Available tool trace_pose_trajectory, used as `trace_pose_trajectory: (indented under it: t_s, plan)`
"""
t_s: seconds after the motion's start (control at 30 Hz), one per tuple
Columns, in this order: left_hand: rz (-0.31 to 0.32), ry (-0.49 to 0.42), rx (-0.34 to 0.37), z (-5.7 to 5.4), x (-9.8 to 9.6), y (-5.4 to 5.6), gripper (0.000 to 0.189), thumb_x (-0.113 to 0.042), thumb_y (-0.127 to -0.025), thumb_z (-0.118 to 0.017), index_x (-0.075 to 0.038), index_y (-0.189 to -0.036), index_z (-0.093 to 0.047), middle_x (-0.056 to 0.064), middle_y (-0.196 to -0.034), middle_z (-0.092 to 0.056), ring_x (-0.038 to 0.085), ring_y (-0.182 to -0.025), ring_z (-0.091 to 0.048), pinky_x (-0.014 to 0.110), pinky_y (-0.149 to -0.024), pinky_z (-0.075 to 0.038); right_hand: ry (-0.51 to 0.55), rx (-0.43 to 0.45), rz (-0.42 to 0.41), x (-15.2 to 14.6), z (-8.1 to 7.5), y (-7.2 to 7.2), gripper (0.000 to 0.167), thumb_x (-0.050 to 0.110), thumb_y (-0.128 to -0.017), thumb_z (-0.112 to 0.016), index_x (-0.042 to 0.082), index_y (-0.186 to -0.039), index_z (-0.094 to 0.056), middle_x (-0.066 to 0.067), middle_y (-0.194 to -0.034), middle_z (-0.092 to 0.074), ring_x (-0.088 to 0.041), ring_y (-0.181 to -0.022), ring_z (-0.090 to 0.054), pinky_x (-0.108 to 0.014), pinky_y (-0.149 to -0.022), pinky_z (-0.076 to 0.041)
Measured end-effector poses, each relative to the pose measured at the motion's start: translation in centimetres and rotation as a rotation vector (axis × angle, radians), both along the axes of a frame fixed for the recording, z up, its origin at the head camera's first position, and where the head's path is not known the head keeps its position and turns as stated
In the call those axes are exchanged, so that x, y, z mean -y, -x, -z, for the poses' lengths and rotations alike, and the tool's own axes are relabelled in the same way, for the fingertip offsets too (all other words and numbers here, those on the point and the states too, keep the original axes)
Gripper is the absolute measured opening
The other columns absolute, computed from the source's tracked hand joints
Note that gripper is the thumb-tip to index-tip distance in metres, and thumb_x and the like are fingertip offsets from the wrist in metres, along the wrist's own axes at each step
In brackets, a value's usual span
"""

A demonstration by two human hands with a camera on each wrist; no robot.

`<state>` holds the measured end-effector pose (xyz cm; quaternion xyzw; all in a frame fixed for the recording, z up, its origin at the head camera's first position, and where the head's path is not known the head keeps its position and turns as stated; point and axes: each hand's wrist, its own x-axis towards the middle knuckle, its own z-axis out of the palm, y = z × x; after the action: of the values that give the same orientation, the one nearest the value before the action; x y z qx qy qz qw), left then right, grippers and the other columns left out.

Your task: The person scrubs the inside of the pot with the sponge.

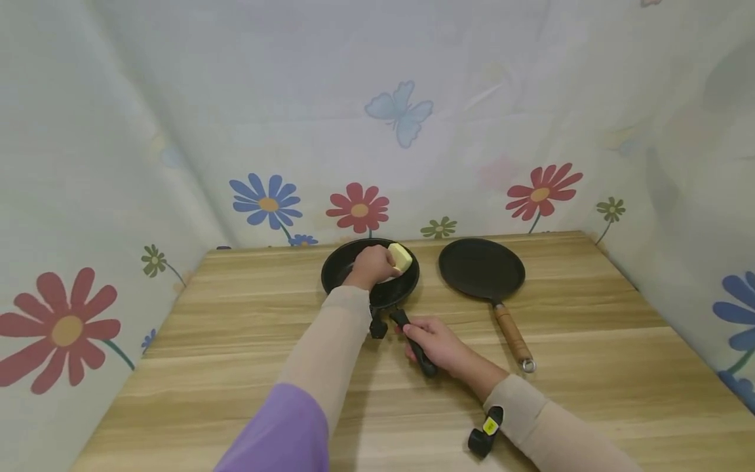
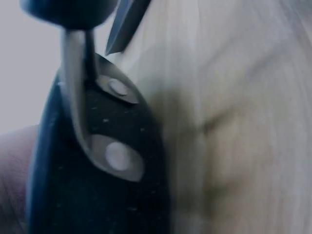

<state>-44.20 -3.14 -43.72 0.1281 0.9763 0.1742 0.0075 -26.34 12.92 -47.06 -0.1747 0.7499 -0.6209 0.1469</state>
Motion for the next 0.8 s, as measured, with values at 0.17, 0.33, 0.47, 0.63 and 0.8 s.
trace_pose_trajectory:
  t_s: [0.17,0.33,0.47,0.63,0.8]
  plan:
    - [0.087,-0.017,0.061,-0.7,0.1,-0.6,0.024,-0.031,-0.084,-0.084,-0.012,-0.076,-0.072,-0.004,-0.073,-0.057,0.016,-0.073,-0.049,0.032,-0.073,-0.042,-0.007,-0.019,-0.009,0.0,-0.2,0.0,0.038,0.017,-0.107,-0.044,-0.014,-0.120,-0.061,-0.001,-0.063,-0.059,-0.014,-0.058,-0.055,-0.023,-0.059,-0.043]
    - [0.145,-0.041,0.086,-1.3,0.2,-1.4,0.020,-0.030,-0.084,-0.083,-0.014,-0.080,-0.072,-0.004,-0.083,-0.063,0.017,-0.081,-0.053,0.032,-0.079,-0.045,-0.011,-0.032,-0.001,0.0,-0.2,-0.1,0.037,0.017,-0.107,-0.045,-0.014,-0.118,-0.063,-0.002,-0.063,-0.060,-0.014,-0.060,-0.057,-0.024,-0.060,-0.044]
    - [0.180,-0.072,0.118,-1.5,0.4,-1.9,0.017,-0.031,-0.085,-0.083,-0.016,-0.086,-0.075,-0.002,-0.093,-0.067,0.019,-0.088,-0.055,0.034,-0.084,-0.046,-0.012,-0.040,0.003,0.0,-0.3,-0.1,0.037,0.016,-0.107,-0.046,-0.015,-0.118,-0.062,-0.002,-0.063,-0.060,-0.014,-0.059,-0.058,-0.023,-0.059,-0.044]
    - [0.249,-0.099,0.140,-1.3,0.8,-2.2,0.015,-0.031,-0.086,-0.082,-0.017,-0.085,-0.075,-0.002,-0.091,-0.066,0.019,-0.087,-0.055,0.033,-0.082,-0.045,-0.018,-0.034,0.014,0.1,-0.3,-0.2,0.037,0.016,-0.107,-0.046,-0.015,-0.119,-0.063,-0.003,-0.064,-0.060,-0.013,-0.058,-0.057,-0.022,-0.056,-0.044]
    - [0.266,-0.142,0.172,-0.9,1.4,-2.5,0.014,-0.030,-0.086,-0.081,-0.017,-0.083,-0.074,-0.003,-0.088,-0.066,0.018,-0.082,-0.055,0.032,-0.076,-0.045,-0.032,-0.022,0.016,0.3,-0.1,-0.3,0.037,0.016,-0.107,-0.045,-0.013,-0.120,-0.064,-0.002,-0.064,-0.061,-0.013,-0.058,-0.058,-0.022,-0.057,-0.044]
